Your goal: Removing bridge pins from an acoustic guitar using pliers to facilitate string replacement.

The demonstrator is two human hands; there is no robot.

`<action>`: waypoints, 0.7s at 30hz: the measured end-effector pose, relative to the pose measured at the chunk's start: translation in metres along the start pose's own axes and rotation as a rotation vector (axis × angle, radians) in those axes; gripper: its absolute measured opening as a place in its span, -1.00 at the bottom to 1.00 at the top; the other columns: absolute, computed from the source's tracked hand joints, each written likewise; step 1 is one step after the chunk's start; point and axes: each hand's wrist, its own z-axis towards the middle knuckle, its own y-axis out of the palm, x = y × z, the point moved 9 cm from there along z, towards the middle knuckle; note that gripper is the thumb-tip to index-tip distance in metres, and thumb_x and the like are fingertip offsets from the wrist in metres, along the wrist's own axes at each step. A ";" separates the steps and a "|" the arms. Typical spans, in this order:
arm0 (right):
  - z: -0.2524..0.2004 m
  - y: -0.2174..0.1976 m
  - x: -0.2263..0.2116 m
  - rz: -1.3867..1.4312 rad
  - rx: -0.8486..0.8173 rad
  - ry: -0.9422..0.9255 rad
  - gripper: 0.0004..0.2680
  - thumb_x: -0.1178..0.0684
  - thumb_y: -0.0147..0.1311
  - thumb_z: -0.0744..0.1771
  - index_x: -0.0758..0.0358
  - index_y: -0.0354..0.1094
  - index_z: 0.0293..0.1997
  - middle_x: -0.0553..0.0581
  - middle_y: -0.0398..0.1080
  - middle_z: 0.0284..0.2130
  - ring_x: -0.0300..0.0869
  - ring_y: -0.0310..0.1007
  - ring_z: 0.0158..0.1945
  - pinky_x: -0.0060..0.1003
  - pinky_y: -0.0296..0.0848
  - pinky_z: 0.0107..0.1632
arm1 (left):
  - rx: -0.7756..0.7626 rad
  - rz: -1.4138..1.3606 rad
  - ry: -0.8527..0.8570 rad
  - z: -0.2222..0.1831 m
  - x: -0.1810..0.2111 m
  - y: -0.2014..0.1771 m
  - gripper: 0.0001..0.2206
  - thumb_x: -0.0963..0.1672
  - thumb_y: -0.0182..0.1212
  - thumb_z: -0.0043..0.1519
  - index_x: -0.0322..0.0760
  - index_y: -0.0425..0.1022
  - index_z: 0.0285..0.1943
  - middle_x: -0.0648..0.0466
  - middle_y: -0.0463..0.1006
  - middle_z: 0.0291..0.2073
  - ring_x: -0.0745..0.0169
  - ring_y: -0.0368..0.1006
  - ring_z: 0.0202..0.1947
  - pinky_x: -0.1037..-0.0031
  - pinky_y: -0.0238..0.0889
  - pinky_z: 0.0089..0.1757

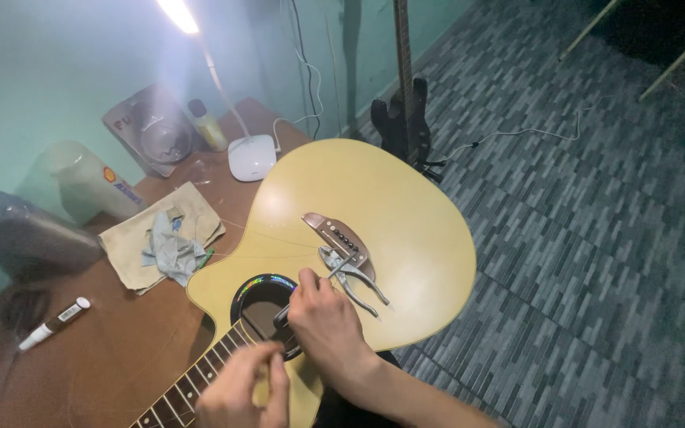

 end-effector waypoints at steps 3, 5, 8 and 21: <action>-0.001 -0.008 0.003 -0.004 0.084 -0.006 -0.93 0.27 0.03 0.24 0.21 0.38 -0.36 0.12 0.25 -0.34 -0.14 0.29 -0.40 -0.37 0.32 -0.43 | -0.463 -0.178 -0.001 0.035 -0.031 0.059 -0.35 -0.29 0.08 0.02 -0.29 0.24 0.42 -0.15 0.31 0.34 -0.09 0.23 0.37 0.20 0.04 0.28; 0.000 -0.018 0.007 0.053 0.101 -0.021 -0.89 0.29 0.05 0.23 0.30 0.41 -0.24 0.13 0.26 -0.34 -0.14 0.30 -0.40 -0.36 0.35 -0.45 | -0.557 -0.233 -0.035 0.044 -0.033 0.075 -0.38 -0.27 0.08 0.07 -0.32 0.23 0.43 -0.15 0.37 0.33 -0.04 0.29 0.35 0.23 0.10 0.27; -0.004 -0.026 0.014 0.168 0.149 -0.024 -0.85 0.33 0.02 0.23 0.38 0.40 -0.19 0.15 0.24 -0.37 -0.13 0.29 -0.42 -0.33 0.35 -0.46 | -0.712 -0.256 -0.080 0.045 -0.029 0.097 -0.45 -0.24 0.03 0.16 -0.27 0.24 0.43 -0.09 0.46 0.20 0.02 0.41 0.22 0.28 0.22 0.18; -0.037 -0.049 0.078 0.559 0.238 0.178 -0.78 0.23 0.20 0.28 0.45 0.42 0.00 0.29 0.46 -0.14 -0.01 0.48 -0.12 -0.38 0.68 -0.12 | -0.659 0.248 0.148 0.041 -0.020 0.118 -0.69 -0.13 -0.11 0.39 -0.22 0.26 0.31 -0.11 0.35 -0.27 -0.13 0.35 -0.34 0.03 0.34 -0.43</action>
